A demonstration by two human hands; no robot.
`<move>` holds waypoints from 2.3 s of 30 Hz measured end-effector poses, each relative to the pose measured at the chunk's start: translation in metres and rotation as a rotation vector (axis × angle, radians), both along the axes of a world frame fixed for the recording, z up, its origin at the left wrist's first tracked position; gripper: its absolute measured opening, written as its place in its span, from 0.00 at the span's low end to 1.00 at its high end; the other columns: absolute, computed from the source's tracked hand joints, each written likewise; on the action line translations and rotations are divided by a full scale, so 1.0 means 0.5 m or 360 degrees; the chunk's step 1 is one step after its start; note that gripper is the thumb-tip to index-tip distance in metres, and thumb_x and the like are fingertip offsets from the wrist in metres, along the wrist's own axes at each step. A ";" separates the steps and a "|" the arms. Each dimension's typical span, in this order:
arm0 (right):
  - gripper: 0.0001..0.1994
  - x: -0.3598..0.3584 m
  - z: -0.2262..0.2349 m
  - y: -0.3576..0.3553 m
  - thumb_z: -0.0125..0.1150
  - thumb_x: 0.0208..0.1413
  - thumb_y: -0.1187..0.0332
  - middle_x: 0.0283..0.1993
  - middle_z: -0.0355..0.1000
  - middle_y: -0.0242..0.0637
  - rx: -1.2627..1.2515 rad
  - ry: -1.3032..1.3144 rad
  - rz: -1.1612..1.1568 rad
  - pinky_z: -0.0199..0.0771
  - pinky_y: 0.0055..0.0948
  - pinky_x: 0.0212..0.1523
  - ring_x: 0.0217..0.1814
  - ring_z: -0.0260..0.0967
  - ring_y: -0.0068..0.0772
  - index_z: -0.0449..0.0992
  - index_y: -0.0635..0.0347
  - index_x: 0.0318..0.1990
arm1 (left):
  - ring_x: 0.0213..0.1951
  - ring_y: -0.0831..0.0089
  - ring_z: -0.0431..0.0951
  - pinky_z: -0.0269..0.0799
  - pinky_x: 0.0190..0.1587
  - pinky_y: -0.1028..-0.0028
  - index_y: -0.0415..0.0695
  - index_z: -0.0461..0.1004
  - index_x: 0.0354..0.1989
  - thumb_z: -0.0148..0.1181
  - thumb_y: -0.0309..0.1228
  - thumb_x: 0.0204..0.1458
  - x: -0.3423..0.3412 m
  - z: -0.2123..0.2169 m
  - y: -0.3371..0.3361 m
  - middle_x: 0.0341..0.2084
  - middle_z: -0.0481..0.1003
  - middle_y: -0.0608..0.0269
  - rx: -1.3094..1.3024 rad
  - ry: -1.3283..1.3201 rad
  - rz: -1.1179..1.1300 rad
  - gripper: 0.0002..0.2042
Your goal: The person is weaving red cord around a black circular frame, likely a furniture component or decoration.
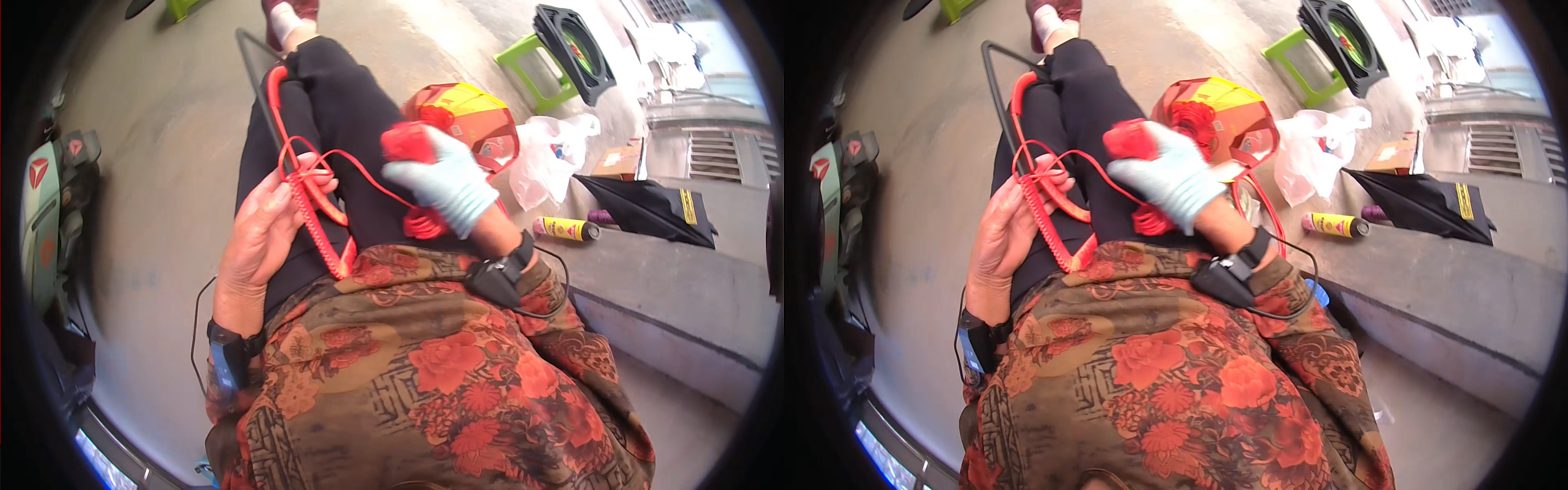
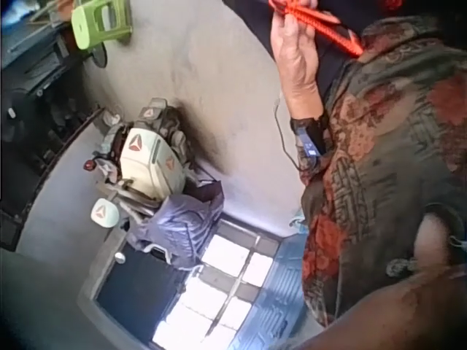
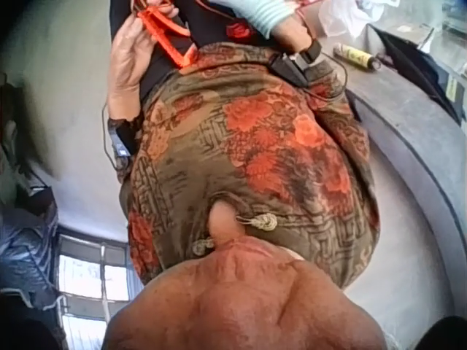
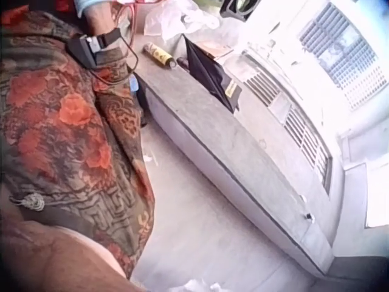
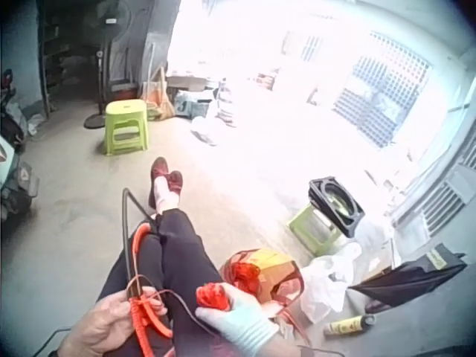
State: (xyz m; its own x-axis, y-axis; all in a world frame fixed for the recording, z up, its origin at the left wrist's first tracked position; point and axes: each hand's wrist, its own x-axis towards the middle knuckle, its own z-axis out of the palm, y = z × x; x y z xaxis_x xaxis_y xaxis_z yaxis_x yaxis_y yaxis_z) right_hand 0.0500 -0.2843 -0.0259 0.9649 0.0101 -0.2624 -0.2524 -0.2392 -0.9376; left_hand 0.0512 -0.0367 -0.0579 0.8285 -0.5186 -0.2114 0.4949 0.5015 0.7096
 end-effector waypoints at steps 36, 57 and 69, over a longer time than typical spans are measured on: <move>0.09 0.173 -0.163 -0.142 0.55 0.62 0.63 0.24 0.62 0.25 0.2014 0.0155 -0.0718 0.63 0.20 0.24 0.24 0.60 0.18 0.67 0.58 0.38 | 0.50 0.63 0.75 0.68 0.57 0.64 0.33 0.61 0.60 0.63 0.37 0.53 0.017 0.009 -0.045 0.47 0.73 0.52 0.0205 0.0015 -0.0150 0.30; 0.10 -0.004 0.024 -0.158 0.59 0.60 0.59 0.25 0.69 0.27 0.1274 0.0016 -0.0494 0.62 0.18 0.22 0.19 0.61 0.17 0.74 0.56 0.35 | 0.29 0.88 0.70 0.68 0.31 0.84 0.41 0.70 0.35 0.70 0.23 0.46 0.028 0.252 -0.183 0.27 0.73 0.72 0.0753 -0.0619 -0.0288 0.13; 0.13 -0.030 0.074 -0.007 0.66 0.53 0.60 0.27 0.74 0.28 0.0531 0.0322 0.0202 0.64 0.18 0.23 0.22 0.65 0.14 0.79 0.61 0.38 | 0.19 0.82 0.71 0.68 0.19 0.84 0.37 0.70 0.41 0.62 0.26 0.55 -0.042 0.150 -0.086 0.27 0.74 0.65 0.0439 0.0095 0.0039 0.10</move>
